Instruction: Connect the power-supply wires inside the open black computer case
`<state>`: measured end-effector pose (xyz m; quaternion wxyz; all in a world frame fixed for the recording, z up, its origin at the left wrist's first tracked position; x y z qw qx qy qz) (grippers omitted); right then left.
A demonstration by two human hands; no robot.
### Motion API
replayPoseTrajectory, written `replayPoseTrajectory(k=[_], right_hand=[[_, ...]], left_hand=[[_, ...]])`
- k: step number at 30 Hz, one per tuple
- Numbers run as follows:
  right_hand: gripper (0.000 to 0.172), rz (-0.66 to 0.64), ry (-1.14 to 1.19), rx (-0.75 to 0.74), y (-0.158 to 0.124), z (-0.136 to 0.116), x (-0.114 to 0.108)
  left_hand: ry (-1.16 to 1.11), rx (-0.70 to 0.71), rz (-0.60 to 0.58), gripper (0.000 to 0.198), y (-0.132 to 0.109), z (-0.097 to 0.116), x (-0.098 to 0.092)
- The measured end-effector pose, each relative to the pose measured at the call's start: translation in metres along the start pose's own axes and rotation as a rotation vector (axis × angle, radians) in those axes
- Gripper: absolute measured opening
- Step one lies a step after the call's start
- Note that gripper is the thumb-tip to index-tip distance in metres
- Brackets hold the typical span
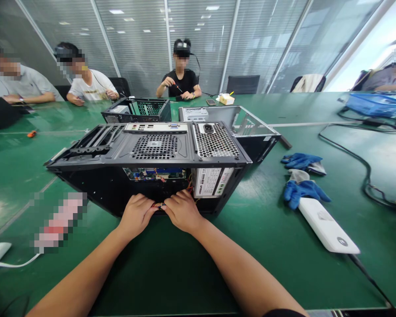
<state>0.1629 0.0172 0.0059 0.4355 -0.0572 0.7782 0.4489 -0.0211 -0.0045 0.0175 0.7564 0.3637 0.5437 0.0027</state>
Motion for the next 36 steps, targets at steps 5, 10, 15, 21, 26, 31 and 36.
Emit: replayPoseTrajectory(k=[5,10,15,21,26,31,36], right_hand=[[0.029,0.012,0.014,-0.003,0.0,0.0,0.0],[0.024,0.049,0.002,-0.033,-0.001,0.0,0.001],[0.022,0.067,-0.038,-0.053,-0.002,-0.001,0.003],[0.027,0.069,-0.089,-0.069,0.0,-0.004,0.001],[0.029,0.076,-0.102,-0.099,0.0,-0.003,0.0],[0.024,0.139,-0.112,-0.122,-0.002,-0.001,0.0],[0.026,0.136,-0.111,-0.128,-0.001,-0.002,-0.001]], left_hand=[[-0.023,0.002,-0.043,0.042,-0.001,0.0,0.004],[-0.098,-0.026,-0.089,0.043,-0.003,-0.001,0.008],[-0.158,-0.048,-0.111,0.041,-0.003,-0.001,0.008],[-0.232,-0.073,-0.098,0.042,-0.002,0.0,0.007],[-0.293,-0.075,-0.09,0.042,-0.002,-0.001,0.008],[-0.238,-0.027,-0.114,0.041,-0.003,-0.001,0.011],[-0.161,-0.001,-0.097,0.04,-0.003,0.0,0.011]])
Point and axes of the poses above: each hand's wrist, its own y-axis towards the middle knuckle, its own x-axis out of the palm, z = x × y, the point moved 2 cm from there along y, towards the middle knuckle, and after that the axes turned 8 degrees about z, right-handed, at the moved point
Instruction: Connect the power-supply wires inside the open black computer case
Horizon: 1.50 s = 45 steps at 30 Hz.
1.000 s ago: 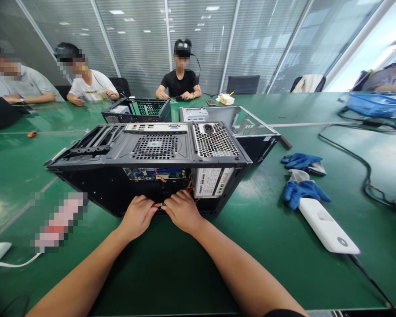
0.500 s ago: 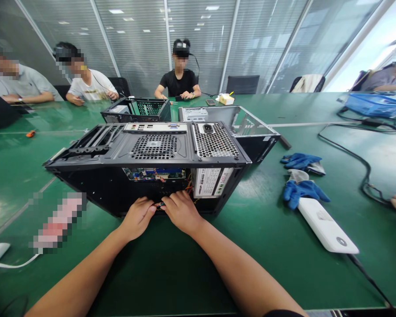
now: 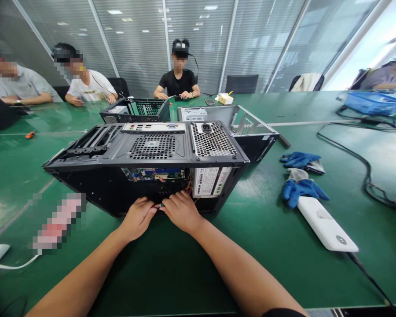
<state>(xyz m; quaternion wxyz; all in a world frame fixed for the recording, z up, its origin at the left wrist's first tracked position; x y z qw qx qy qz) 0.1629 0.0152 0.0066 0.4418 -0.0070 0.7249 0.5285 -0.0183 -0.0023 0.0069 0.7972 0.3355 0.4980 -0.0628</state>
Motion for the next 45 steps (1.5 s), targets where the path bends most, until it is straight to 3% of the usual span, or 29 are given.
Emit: replayPoseTrajectory(k=[10,17,28,33,45], right_hand=[[0.031,-0.04,0.02,0.035,-0.001,0.002,0.003],[0.032,-0.038,0.055,0.071,-0.002,0.002,0.003],[0.035,-0.063,0.046,0.096,-0.002,0.003,0.004],[0.035,-0.066,0.051,0.101,-0.001,0.002,0.003],[0.032,-0.112,0.08,0.102,0.001,0.003,0.003]], left_hand=[[0.2,0.034,0.059,0.036,0.0,0.008,-0.002],[0.298,0.111,0.066,0.037,0.009,0.018,-0.014],[0.386,0.132,-0.162,0.037,0.024,0.029,-0.034],[0.375,0.128,-0.209,0.037,0.027,0.028,-0.037],[0.339,0.118,-0.049,0.037,0.012,0.012,-0.016]])
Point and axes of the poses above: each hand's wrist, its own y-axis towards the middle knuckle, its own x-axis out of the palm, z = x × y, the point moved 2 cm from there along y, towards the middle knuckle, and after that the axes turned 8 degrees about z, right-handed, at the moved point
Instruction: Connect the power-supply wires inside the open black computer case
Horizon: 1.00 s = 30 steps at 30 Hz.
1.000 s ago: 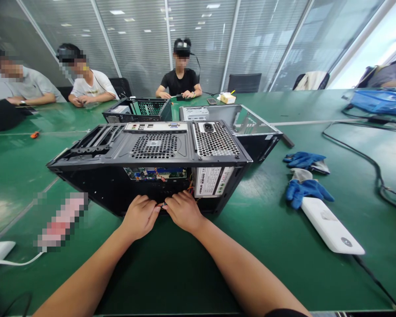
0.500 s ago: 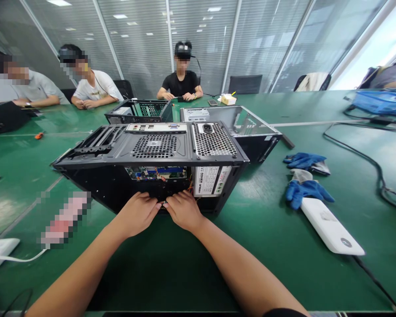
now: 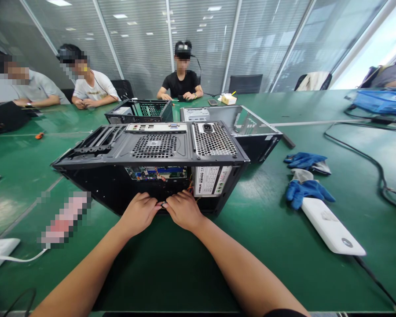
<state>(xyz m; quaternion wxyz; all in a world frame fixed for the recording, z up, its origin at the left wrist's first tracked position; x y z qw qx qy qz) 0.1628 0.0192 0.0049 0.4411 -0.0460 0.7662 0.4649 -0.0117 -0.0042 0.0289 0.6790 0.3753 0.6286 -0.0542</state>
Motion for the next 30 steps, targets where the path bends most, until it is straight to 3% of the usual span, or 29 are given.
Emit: replayPoseTrajectory(k=[9,16,30], right_hand=[[0.03,0.034,0.027,-0.008,0.0,0.001,0.001],[0.027,0.09,0.036,-0.043,-0.001,0.001,0.001],[0.029,-0.017,0.045,-0.022,0.001,0.0,0.0]], left_hand=[[-0.217,-0.142,0.032,0.038,-0.009,0.003,0.012],[-0.337,-0.151,0.025,0.039,-0.01,0.0,0.01],[-0.213,-0.136,0.094,0.039,-0.011,-0.004,0.014]])
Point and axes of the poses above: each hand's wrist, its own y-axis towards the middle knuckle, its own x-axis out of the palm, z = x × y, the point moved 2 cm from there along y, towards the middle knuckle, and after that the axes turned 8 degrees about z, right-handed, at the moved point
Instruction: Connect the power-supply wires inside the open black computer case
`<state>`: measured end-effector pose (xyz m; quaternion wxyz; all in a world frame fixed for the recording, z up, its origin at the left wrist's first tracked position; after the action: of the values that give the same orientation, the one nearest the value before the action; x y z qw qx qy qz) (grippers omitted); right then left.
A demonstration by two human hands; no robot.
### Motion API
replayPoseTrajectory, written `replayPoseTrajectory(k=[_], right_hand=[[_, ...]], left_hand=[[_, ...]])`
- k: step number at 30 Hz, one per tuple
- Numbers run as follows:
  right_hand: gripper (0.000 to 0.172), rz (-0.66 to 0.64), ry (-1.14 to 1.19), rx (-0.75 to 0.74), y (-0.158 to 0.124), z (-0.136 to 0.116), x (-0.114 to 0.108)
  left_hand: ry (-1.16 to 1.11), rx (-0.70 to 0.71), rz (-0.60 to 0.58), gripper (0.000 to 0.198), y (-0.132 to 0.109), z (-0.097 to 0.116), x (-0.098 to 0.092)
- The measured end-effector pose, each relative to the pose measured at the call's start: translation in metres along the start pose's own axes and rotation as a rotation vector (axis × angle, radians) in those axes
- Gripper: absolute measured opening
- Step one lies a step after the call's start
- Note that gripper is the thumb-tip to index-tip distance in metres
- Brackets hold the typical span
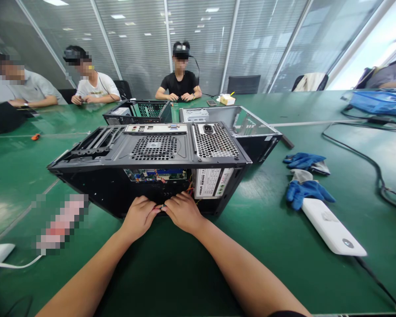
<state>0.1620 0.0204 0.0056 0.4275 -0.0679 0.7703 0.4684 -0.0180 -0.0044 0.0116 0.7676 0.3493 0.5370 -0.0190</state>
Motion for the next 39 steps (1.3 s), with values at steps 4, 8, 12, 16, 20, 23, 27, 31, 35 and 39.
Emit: replayPoseTrajectory(k=[4,8,12,16,20,23,27,31,35,39], right_hand=[[0.028,-0.015,0.037,0.037,0.001,0.001,0.001],[0.026,0.005,0.051,0.049,0.001,0.002,0.002],[0.02,0.023,0.088,0.064,-0.002,0.003,0.003],[0.019,0.038,0.114,0.08,-0.004,0.003,0.003],[0.019,0.047,0.108,0.069,-0.004,0.003,0.003],[0.023,0.032,0.083,0.052,-0.003,0.004,0.003],[0.026,0.008,0.071,0.044,-0.002,0.004,0.003],[0.03,-0.015,0.069,0.037,-0.001,0.003,0.003],[0.029,-0.023,0.075,0.037,-0.001,0.004,0.003],[0.026,0.016,0.071,0.031,-0.002,0.003,0.002]], left_hand=[[0.083,0.022,0.027,0.042,0.003,0.004,-0.003],[0.077,0.016,0.013,0.041,0.003,0.004,-0.003],[-0.068,-0.056,-0.028,0.041,0.002,0.0,0.0],[-0.213,-0.109,-0.037,0.041,0.002,-0.003,-0.001],[-0.244,-0.095,-0.045,0.039,0.002,-0.004,-0.002],[-0.191,-0.069,-0.047,0.038,0.002,-0.005,-0.001],[-0.139,-0.057,-0.037,0.038,0.001,-0.007,0.001],[-0.084,-0.039,-0.008,0.038,0.002,-0.007,-0.002],[-0.034,-0.019,0.004,0.039,0.003,-0.005,-0.004],[-0.128,-0.06,-0.039,0.04,0.004,-0.004,-0.004]])
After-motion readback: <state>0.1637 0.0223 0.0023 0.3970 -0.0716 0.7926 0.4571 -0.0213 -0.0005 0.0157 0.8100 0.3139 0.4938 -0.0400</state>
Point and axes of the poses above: each hand's wrist, its own y-axis towards the middle knuckle, its own x-axis out of the palm, z = x × y, the point moved 2 cm from there along y, towards the middle knuckle, and after that the axes turned 8 degrees about z, right-handed, at the moved point
